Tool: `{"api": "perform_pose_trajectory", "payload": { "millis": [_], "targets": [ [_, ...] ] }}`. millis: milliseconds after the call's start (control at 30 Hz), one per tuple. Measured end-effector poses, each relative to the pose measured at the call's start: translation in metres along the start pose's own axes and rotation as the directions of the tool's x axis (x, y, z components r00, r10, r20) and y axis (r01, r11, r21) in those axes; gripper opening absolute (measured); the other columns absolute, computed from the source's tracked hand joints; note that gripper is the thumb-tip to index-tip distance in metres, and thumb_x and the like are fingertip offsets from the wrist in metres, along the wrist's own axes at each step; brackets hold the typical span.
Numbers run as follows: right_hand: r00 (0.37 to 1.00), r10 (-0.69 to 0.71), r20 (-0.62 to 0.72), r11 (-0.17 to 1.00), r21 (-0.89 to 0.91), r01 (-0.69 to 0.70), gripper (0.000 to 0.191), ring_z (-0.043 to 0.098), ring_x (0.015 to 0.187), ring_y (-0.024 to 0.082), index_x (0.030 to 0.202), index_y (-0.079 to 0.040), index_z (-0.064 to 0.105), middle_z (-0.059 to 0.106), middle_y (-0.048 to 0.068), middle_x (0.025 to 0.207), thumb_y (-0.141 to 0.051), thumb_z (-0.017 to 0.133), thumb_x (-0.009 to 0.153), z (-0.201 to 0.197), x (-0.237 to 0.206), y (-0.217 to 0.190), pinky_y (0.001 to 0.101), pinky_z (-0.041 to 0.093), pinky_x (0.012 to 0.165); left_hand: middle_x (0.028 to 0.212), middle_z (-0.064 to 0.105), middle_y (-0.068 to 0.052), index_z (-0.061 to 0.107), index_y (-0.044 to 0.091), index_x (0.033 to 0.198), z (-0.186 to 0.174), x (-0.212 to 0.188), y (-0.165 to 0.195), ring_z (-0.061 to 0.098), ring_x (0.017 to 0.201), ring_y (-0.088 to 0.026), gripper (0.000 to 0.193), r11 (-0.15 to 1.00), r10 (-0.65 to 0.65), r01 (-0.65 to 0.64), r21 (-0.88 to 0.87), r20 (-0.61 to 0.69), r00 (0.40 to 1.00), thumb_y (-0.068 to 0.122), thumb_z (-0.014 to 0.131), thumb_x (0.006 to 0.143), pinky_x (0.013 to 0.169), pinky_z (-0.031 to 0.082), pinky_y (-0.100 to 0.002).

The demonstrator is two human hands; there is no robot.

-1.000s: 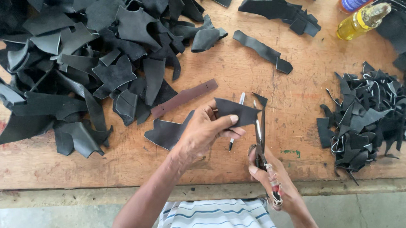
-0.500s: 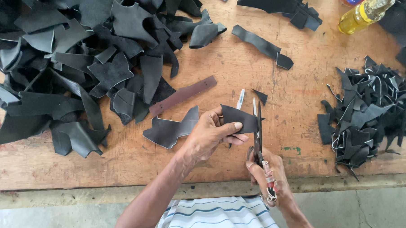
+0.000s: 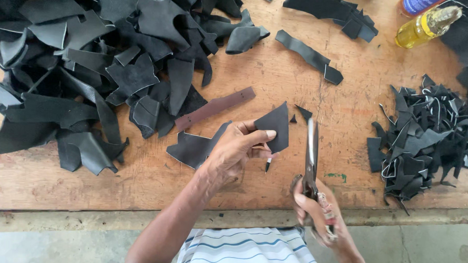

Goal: The person uses shears to cut black leather pieces on a wooden workbench. They repeatedly place a brown template on the leather, trace its outline with a white marker, and cut along the marked lines. Cut pieces are set aside, and the process continues with new leather pieces.

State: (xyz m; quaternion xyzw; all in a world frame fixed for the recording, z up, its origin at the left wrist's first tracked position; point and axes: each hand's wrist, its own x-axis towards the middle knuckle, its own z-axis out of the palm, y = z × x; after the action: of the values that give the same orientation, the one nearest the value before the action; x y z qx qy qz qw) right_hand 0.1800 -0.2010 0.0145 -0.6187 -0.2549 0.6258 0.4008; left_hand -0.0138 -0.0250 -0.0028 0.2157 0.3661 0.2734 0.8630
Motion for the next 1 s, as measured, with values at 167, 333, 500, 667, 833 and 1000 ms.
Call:
{"api": "perform_pose_trajectory", "payload": {
  "millis": [167,333,500,667,833,1000],
  "targets": [
    [0.981,0.183,0.072,0.97,-0.177,-0.168,0.023,0.055,0.064,0.013,0.096,-0.005,0.056,0.052,0.005,0.074,-0.023,0.064,0.085,-0.004,0.003,-0.003,0.0304,0.05,0.056,0.089,0.067,-0.008,0.067,-0.009,0.107,-0.004,0.004,0.0,0.068,0.07,-0.012,0.023,0.999,-0.038,0.039,-0.021,0.04,0.998,0.008,0.073,0.093,0.065,0.064,-0.026],
    [0.964,0.261,-0.046,0.954,-0.141,-0.265,0.022,0.05,0.055,0.013,0.088,-0.003,0.06,0.052,0.003,0.066,-0.024,0.066,0.088,0.002,0.002,-0.01,0.0303,0.044,0.044,0.092,0.07,-0.008,0.062,-0.008,0.123,-0.01,0.006,-0.004,0.069,0.07,-0.011,0.034,1.0,-0.003,0.005,-0.017,0.088,0.996,0.006,0.069,0.093,0.063,0.062,-0.023],
    [0.982,0.19,0.004,0.98,-0.053,-0.19,0.03,0.048,0.046,0.015,0.075,-0.001,0.052,0.05,0.005,0.057,-0.022,0.066,0.091,0.001,-0.001,-0.011,0.0298,0.041,0.04,0.09,0.07,-0.008,0.058,-0.006,0.126,-0.01,0.006,-0.005,0.069,0.071,-0.012,0.034,0.997,0.065,-0.07,0.029,0.163,0.985,0.007,0.069,0.097,0.06,0.061,-0.025],
    [0.972,0.237,0.003,0.967,-0.095,-0.235,0.027,0.049,0.053,0.015,0.079,-0.004,0.052,0.05,0.005,0.06,-0.025,0.064,0.091,0.002,-0.005,-0.011,0.0304,0.04,0.048,0.09,0.071,-0.009,0.055,-0.002,0.126,-0.004,0.003,0.001,0.073,0.075,-0.015,0.035,0.993,0.026,-0.04,0.113,0.117,0.993,0.008,0.067,0.094,0.064,0.066,-0.029],
    [0.961,0.278,-0.005,0.897,-0.357,-0.261,0.024,0.053,0.067,0.016,0.091,-0.006,0.058,0.053,0.003,0.069,-0.029,0.059,0.088,0.008,-0.014,-0.025,0.0325,0.047,0.065,0.096,0.072,-0.008,0.053,0.0,0.128,0.0,0.003,0.005,0.072,0.078,-0.014,0.043,0.983,0.051,-0.074,0.169,0.135,0.99,0.002,0.07,0.088,0.063,0.063,-0.028],
    [0.975,0.22,0.04,0.837,-0.521,-0.168,0.027,0.055,0.068,0.016,0.092,-0.005,0.058,0.053,0.004,0.067,-0.032,0.058,0.091,0.016,-0.011,-0.04,0.0333,0.047,0.066,0.102,0.075,-0.012,0.054,-0.002,0.125,0.0,0.005,0.002,0.071,0.082,-0.012,0.038,0.955,0.086,-0.122,0.271,0.142,0.986,0.003,0.07,0.091,0.065,0.061,-0.027]
  ]
}}
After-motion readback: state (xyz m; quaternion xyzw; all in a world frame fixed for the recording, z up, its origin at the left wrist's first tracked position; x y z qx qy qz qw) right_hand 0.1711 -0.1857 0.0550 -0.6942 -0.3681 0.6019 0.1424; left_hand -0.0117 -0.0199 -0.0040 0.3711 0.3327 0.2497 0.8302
